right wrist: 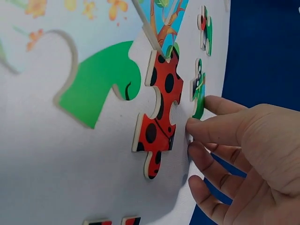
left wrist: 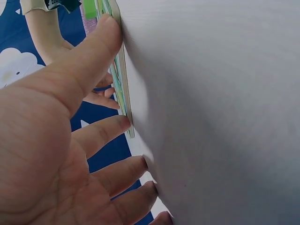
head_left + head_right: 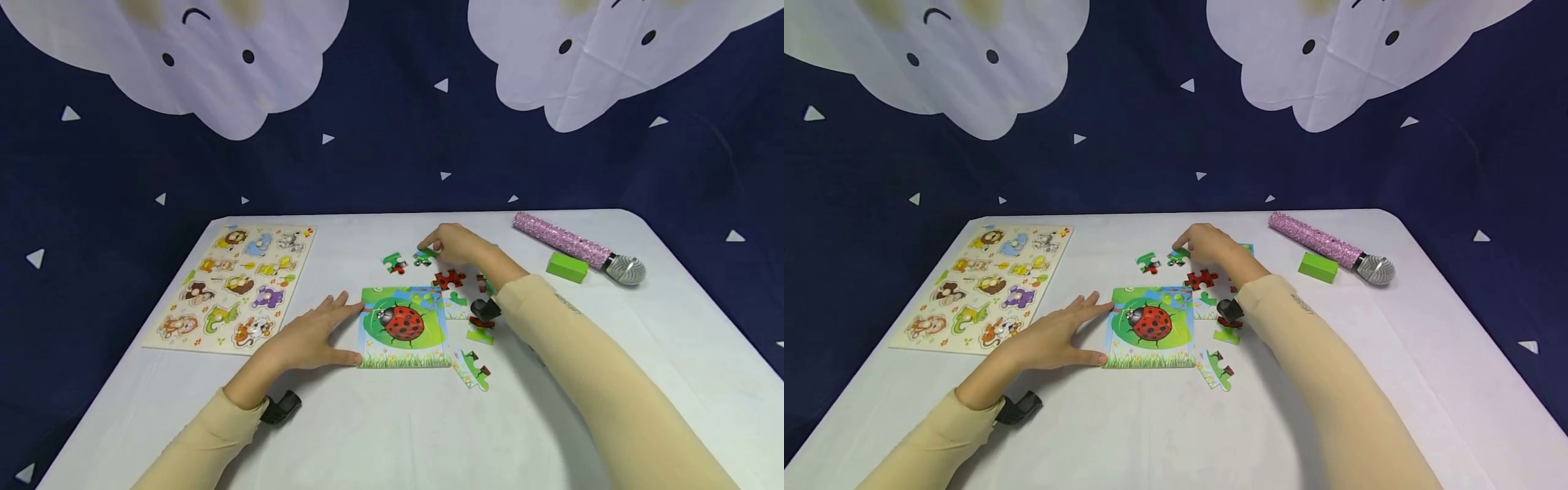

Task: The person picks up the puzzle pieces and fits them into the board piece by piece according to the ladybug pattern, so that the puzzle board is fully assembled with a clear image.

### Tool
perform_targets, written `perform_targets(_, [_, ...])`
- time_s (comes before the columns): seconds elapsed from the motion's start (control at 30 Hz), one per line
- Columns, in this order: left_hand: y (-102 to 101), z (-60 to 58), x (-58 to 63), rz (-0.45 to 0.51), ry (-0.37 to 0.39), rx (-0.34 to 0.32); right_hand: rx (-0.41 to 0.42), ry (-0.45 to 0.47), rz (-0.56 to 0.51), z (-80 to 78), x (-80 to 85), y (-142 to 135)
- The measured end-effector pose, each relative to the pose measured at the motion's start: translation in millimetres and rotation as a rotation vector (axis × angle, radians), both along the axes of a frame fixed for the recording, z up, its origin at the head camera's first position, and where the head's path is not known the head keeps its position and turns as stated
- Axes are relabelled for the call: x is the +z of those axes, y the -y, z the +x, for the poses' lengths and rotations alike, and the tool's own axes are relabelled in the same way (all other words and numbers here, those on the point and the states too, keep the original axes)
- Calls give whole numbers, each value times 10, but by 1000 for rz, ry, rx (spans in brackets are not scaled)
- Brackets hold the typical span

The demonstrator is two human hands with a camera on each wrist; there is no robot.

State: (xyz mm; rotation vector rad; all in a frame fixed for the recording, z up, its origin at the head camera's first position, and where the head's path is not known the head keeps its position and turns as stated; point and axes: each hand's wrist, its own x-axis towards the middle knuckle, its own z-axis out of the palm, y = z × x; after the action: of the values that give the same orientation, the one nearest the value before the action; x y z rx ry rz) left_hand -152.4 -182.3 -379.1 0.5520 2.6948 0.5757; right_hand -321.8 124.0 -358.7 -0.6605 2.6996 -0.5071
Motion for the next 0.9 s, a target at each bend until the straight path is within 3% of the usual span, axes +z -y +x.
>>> perform_targets(0.37, [-3,-6,15,-7,-14,-13,-38,-11,-46,18,-8,-35])
perform_targets(0.63, [-11,-13,10,-8,-11,-12,-104,30,-55,58,-17,8])
perform_targets(0.9, [5,5,-14,2,-8,2,-114,43,-72,47,-56,11])
